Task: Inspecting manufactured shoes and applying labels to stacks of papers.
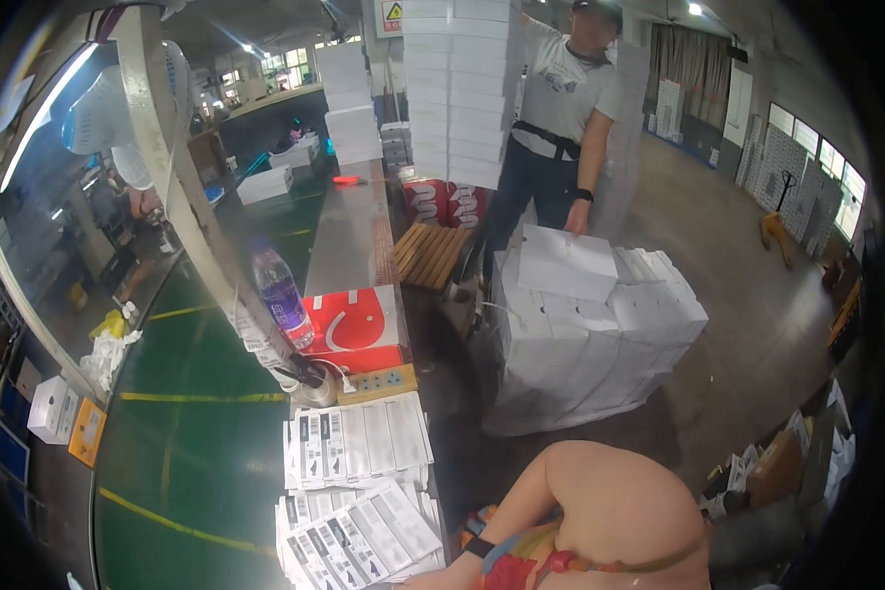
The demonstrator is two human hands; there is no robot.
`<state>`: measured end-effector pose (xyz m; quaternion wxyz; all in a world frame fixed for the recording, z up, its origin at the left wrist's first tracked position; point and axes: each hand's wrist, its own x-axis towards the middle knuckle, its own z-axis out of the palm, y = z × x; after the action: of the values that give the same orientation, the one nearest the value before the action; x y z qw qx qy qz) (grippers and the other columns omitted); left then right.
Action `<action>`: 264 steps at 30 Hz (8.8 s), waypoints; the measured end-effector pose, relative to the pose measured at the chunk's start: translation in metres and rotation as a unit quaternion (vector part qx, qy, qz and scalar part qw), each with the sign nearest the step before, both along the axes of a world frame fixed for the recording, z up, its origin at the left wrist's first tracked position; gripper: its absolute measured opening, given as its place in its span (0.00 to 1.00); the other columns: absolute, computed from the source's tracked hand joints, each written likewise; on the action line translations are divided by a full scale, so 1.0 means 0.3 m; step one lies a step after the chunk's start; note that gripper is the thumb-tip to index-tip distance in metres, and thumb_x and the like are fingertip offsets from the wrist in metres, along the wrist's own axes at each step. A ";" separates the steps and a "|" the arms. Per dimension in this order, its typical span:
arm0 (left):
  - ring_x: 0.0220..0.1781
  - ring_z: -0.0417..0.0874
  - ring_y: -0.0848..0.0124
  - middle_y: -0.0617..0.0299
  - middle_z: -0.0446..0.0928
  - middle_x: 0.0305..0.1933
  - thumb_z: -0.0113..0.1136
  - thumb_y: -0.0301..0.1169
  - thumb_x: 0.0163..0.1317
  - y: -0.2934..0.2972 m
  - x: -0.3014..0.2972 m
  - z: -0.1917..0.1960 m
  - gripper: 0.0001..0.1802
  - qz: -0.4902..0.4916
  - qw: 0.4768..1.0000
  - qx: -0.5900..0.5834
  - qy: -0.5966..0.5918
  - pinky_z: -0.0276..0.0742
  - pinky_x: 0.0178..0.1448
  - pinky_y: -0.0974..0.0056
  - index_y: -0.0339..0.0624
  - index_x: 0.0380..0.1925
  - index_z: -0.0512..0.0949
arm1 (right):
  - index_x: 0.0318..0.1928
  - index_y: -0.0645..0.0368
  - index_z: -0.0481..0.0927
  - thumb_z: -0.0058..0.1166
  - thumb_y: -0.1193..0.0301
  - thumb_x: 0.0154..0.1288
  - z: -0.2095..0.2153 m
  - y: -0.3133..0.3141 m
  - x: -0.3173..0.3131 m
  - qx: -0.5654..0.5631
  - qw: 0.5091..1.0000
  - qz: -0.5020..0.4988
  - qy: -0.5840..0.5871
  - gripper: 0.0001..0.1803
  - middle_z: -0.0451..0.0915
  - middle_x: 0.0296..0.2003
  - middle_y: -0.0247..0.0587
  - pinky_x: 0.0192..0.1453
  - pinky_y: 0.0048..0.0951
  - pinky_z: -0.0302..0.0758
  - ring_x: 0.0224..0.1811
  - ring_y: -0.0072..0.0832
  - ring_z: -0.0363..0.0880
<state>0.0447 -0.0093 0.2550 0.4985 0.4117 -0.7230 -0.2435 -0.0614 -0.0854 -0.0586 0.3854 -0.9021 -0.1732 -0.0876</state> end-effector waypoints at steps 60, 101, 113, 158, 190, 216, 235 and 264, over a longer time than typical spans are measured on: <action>0.26 0.78 0.57 0.49 0.77 0.25 0.63 0.21 0.46 0.035 -0.011 -0.014 0.05 0.053 0.998 -0.013 0.016 0.74 0.35 0.58 0.31 0.25 0.78 | 0.26 0.63 0.79 0.52 0.58 0.52 0.050 -0.024 -0.025 -0.061 0.998 -0.006 0.000 0.18 0.78 0.29 0.50 0.45 0.41 0.76 0.39 0.44 0.77; 0.32 0.82 0.76 0.63 0.81 0.27 0.56 0.30 0.63 -0.068 0.236 -0.426 0.10 0.106 0.923 0.201 0.312 0.77 0.40 0.69 0.36 0.27 0.80 | 0.44 0.76 0.78 0.57 0.67 0.46 0.288 -0.044 -0.072 -0.368 0.928 0.013 -0.058 0.26 0.78 0.47 0.68 0.48 0.42 0.77 0.50 0.51 0.77; 0.34 0.84 0.69 0.61 0.80 0.31 0.54 0.35 0.68 -0.121 0.424 -0.874 0.08 0.095 0.613 0.229 0.750 0.83 0.40 0.63 0.43 0.38 0.75 | 0.47 0.81 0.76 0.57 0.68 0.45 0.303 -0.067 -0.063 -0.304 0.952 0.026 0.037 0.30 0.72 0.54 0.75 0.54 0.48 0.75 0.56 0.59 0.74; 0.27 0.79 0.69 0.63 0.76 0.27 0.54 0.31 0.67 -0.089 0.398 -0.796 0.05 0.232 0.634 0.251 0.694 0.80 0.34 0.61 0.43 0.35 0.75 | 0.41 0.74 0.81 0.51 0.67 0.50 0.282 0.026 -0.066 -0.411 0.909 -0.064 -0.004 0.22 0.76 0.52 0.70 0.43 0.33 0.77 0.52 0.52 0.76; 0.28 0.73 0.73 0.67 0.74 0.29 0.59 0.33 0.64 -0.083 0.413 -0.809 0.05 0.254 0.646 0.268 0.668 0.70 0.34 0.66 0.46 0.36 0.75 | 0.24 0.73 0.83 0.53 0.63 0.44 0.130 0.061 -0.021 -0.330 0.937 -0.079 -0.079 0.20 0.79 0.33 0.76 0.33 0.40 0.72 0.41 0.62 0.77; 0.64 0.63 0.37 0.35 0.67 0.57 0.66 0.38 0.53 0.278 0.726 -0.575 0.37 0.621 0.697 0.239 -0.268 0.67 0.61 0.45 0.35 0.61 0.63 | 0.41 0.81 0.78 0.56 0.67 0.44 0.342 0.007 -0.061 -0.382 0.923 -0.008 0.041 0.27 0.76 0.49 0.73 0.54 0.43 0.76 0.55 0.56 0.74; 0.30 0.80 0.73 0.63 0.81 0.27 0.71 0.46 0.48 0.529 0.902 -0.497 0.22 0.638 0.644 0.421 -0.030 0.73 0.36 0.67 0.34 0.28 0.82 | 0.44 0.78 0.78 0.56 0.69 0.47 0.353 -0.031 -0.066 -0.413 0.910 0.001 -0.038 0.25 0.76 0.51 0.73 0.45 0.40 0.78 0.48 0.54 0.78; 0.43 0.81 0.54 0.51 0.80 0.41 0.75 0.26 0.34 0.477 -0.044 -0.464 0.24 0.619 0.741 0.145 -0.217 0.77 0.45 0.55 0.37 0.37 0.81 | 0.37 0.62 0.79 0.67 0.71 0.46 0.509 -0.101 0.287 -0.032 0.979 0.068 -0.187 0.16 0.80 0.37 0.41 0.59 0.41 0.76 0.41 0.38 0.81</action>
<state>0.0314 0.1337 0.1158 0.3034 0.8777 -0.3534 0.1126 0.0247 -0.1156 0.0940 0.3223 -0.8676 -0.3062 -0.2229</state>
